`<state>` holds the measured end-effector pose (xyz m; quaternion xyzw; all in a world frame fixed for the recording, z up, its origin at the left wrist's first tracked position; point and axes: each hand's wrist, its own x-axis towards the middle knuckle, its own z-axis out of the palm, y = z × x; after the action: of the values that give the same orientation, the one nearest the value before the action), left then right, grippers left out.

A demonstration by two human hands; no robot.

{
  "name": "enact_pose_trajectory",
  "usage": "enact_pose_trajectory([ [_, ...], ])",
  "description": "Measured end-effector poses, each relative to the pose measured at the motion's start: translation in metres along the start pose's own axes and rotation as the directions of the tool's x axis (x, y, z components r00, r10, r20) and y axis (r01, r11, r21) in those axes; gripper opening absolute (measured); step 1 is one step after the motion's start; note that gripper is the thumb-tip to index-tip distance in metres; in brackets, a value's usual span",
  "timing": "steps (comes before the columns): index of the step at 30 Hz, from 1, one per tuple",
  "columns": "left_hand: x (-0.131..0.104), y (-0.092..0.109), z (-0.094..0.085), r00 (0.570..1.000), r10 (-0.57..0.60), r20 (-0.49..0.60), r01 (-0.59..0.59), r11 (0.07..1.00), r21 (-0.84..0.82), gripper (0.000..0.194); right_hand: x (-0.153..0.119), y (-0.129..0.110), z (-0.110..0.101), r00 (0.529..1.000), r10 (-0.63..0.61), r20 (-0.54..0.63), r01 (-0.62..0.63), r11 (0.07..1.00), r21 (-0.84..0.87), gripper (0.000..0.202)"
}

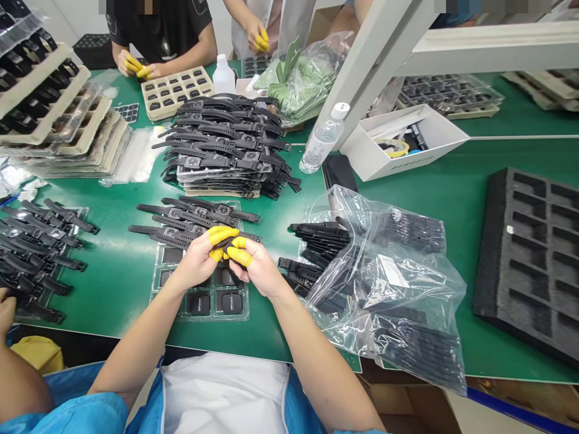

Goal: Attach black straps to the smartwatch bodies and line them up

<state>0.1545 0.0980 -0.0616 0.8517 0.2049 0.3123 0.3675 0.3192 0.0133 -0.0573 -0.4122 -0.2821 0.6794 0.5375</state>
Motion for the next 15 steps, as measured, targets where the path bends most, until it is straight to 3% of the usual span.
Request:
enact_pose_trajectory([
  [5,0.001,0.004,0.001,0.993,-0.094,-0.076,0.087,0.992,-0.092,0.035,0.001,-0.004,0.000,0.999,-0.024,-0.045,0.026,0.999,0.035,0.035],
  [10,-0.002,0.000,0.002,0.999,0.018,-0.027,-0.018,1.000,-0.005,0.052,-0.001,0.003,-0.003,0.999,-0.006,0.036,0.007,0.999,-0.031,0.033],
  [15,-0.003,-0.002,0.003,1.000,0.028,-0.008,-0.028,0.998,0.049,0.058,0.000,0.007,-0.001,1.000,-0.010,0.002,0.010,1.000,-0.014,0.031],
])
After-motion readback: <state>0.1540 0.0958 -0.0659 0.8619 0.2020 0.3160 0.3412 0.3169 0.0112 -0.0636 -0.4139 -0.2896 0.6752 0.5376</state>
